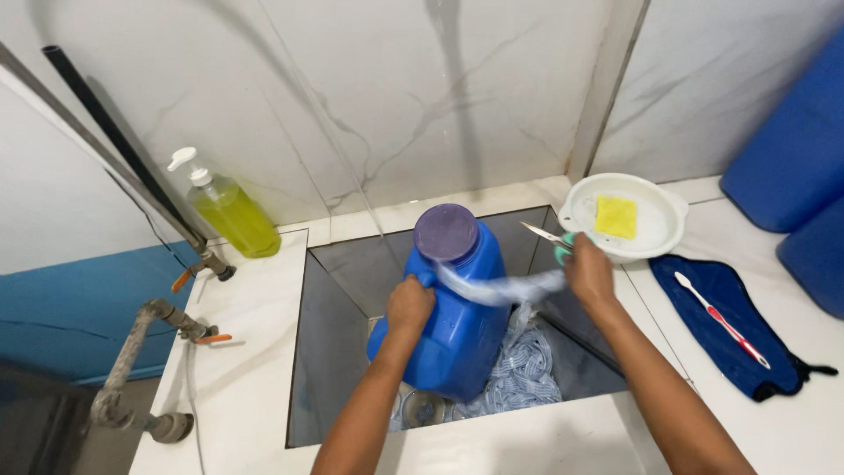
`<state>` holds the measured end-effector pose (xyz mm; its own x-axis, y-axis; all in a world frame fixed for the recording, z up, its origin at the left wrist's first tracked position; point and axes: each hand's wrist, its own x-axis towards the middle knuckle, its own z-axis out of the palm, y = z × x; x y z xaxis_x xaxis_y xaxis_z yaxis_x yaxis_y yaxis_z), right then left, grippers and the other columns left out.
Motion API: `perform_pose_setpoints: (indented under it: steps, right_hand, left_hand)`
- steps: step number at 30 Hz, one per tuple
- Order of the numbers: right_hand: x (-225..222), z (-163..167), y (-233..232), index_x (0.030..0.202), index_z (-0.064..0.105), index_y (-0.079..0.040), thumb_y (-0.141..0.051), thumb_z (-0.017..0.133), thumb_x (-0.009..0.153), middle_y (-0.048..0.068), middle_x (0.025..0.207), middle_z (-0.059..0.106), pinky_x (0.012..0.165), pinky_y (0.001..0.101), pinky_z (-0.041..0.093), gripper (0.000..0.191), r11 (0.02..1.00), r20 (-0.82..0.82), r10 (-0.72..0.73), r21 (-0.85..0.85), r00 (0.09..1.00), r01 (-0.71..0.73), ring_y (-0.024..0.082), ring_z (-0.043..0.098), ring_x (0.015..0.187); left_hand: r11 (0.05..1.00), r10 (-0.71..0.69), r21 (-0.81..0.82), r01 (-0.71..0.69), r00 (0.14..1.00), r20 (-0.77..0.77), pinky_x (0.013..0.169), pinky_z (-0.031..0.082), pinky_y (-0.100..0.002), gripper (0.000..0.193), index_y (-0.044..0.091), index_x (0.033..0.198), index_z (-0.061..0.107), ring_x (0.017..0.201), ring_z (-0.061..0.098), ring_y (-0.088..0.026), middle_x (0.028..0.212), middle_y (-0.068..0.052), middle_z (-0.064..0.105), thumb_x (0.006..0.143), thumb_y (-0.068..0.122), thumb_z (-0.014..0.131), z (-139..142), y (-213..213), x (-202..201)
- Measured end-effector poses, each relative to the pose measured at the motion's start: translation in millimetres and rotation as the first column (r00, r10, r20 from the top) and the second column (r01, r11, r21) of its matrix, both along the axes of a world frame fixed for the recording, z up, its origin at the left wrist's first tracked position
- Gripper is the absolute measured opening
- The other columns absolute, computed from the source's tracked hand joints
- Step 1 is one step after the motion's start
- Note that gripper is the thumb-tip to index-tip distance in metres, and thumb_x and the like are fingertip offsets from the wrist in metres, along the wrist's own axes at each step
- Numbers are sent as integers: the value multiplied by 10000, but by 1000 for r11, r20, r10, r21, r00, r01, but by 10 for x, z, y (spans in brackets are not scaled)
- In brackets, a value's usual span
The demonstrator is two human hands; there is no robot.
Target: The person washes large blue plastic water jugs at a stainless steel sink. They rinse a jug lid under running water, scrub the jug exterior and cap with a yellow sponge and soapy water, rinse off the soap, scrub the lid and cap, and carry cleaned jugs to a stack of other colorful jugs on the floor.
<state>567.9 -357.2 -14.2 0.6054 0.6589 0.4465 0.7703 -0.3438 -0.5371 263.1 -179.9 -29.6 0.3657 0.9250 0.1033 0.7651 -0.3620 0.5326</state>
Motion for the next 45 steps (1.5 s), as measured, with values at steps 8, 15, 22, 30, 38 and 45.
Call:
perform_pose_setpoints:
  steps: [8,15,22,30,38,45]
  right_hand:
    - [97,244,-263,1041,565,25,-126,631,956,311,977,680,775,576,510,186,999,168,-43,-5,985,45,502,652,886]
    - [-352,148,-169,1105,524,-50,-260,661,890,107,1038,824,582,400,511,330,936,-683,319,119,657,-331,230,669,737]
    - [-1063,92,-364,867,739,-60,-508,696,837,53,745,715,451,231,393,452,778,-890,273,-19,365,-628,72,507,512]
    - [-1425,-22,-298,741,613,-34,-626,589,927,68,585,592,313,196,273,622,755,-944,203,320,-260,-572,52,403,369]
    - [-1445,98,-229,741,607,-36,-621,584,940,43,587,573,279,183,252,618,787,-862,364,487,-351,-378,36,350,327]
    - [-1506,10,-294,691,586,-43,-623,624,912,55,594,590,276,194,242,622,854,-828,248,432,-503,-290,53,361,338]
  left_hand:
    - [964,-1,-257,69,967,255,687,527,-519,233,42,992,737,760,653,-416,801,-239,673,811,188,719,64,-122,-313]
    - [578,496,-754,311,600,628,466,484,-387,190,-35,801,606,490,562,-237,596,-127,587,878,92,724,-90,-103,-283]
    - [666,727,-717,206,35,685,508,543,-409,109,-47,767,577,543,577,-252,655,-156,578,846,-17,647,75,369,123]
    - [610,786,-776,160,3,618,489,551,-424,93,-93,802,535,544,579,-249,670,-165,573,852,-39,592,197,378,260]
    - [709,688,-696,115,106,718,400,493,-435,106,-67,799,547,461,551,-249,623,-149,556,849,-6,618,-12,288,461]
    - [683,729,-731,-7,-55,682,407,527,-446,116,-68,777,512,452,553,-249,614,-158,555,848,-28,594,32,328,563]
